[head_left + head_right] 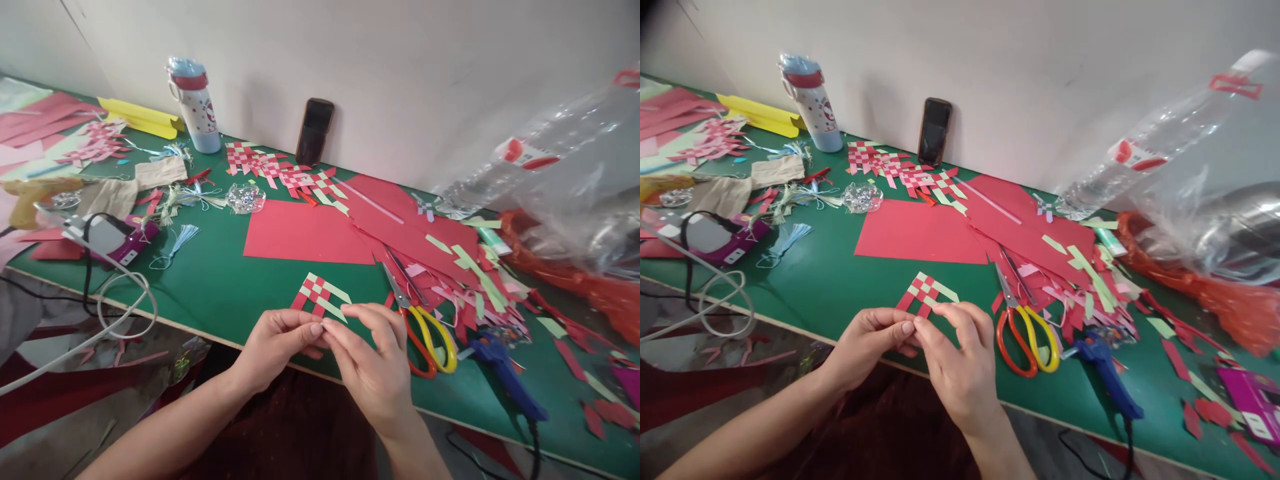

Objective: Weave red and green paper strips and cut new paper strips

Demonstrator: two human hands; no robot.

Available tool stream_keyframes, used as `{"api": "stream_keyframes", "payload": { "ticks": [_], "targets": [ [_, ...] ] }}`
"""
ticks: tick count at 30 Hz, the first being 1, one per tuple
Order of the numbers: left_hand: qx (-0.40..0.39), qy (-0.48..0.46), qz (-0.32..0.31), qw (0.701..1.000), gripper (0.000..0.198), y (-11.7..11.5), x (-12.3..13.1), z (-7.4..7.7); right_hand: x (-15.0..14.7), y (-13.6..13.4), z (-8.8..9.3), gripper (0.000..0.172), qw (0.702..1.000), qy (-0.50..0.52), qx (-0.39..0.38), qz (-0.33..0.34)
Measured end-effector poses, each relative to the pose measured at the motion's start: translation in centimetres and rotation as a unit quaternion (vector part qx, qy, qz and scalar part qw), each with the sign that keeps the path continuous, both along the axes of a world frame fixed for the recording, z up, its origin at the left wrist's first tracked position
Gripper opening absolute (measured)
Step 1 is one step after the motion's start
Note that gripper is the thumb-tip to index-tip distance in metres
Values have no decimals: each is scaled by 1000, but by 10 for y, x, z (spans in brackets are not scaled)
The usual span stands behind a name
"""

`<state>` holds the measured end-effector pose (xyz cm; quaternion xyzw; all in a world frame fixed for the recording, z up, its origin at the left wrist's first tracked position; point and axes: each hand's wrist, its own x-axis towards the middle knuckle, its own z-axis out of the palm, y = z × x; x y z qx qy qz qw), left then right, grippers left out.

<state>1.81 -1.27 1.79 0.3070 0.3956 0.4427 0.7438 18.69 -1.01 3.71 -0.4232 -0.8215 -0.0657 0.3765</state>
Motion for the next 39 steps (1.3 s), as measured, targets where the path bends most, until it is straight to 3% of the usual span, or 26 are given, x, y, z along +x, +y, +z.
{"api": "stream_keyframes", "payload": {
  "ticks": [7,14,18,21,26,29,34,39],
  "targets": [
    [61,58,-23,996,37,-2,1,3,4,3,-2,23,999,-39,31,-11],
    [-6,-2,-23,1000,47,-1,-6,1,21,11,1,20,998,23,13,-50],
    [43,100,9,994,37,5,-17,0,34,27,1,14,997,39,-4,-59],
    [115,237,44,964,24,13,-30,0,35,42,0,10,997,42,-28,-50],
    [253,428,50,866,23,22,-49,-7,15,71,-4,5,993,18,-117,-6],
    [308,429,16,849,19,24,-53,-8,0,88,-10,6,986,-11,-166,15],
    [380,390,-35,838,38,27,-56,-9,-12,105,-20,8,970,-35,-239,15],
    [410,438,-55,798,54,29,-55,-15,-13,108,-23,11,956,-56,-287,10]
  ]
}}
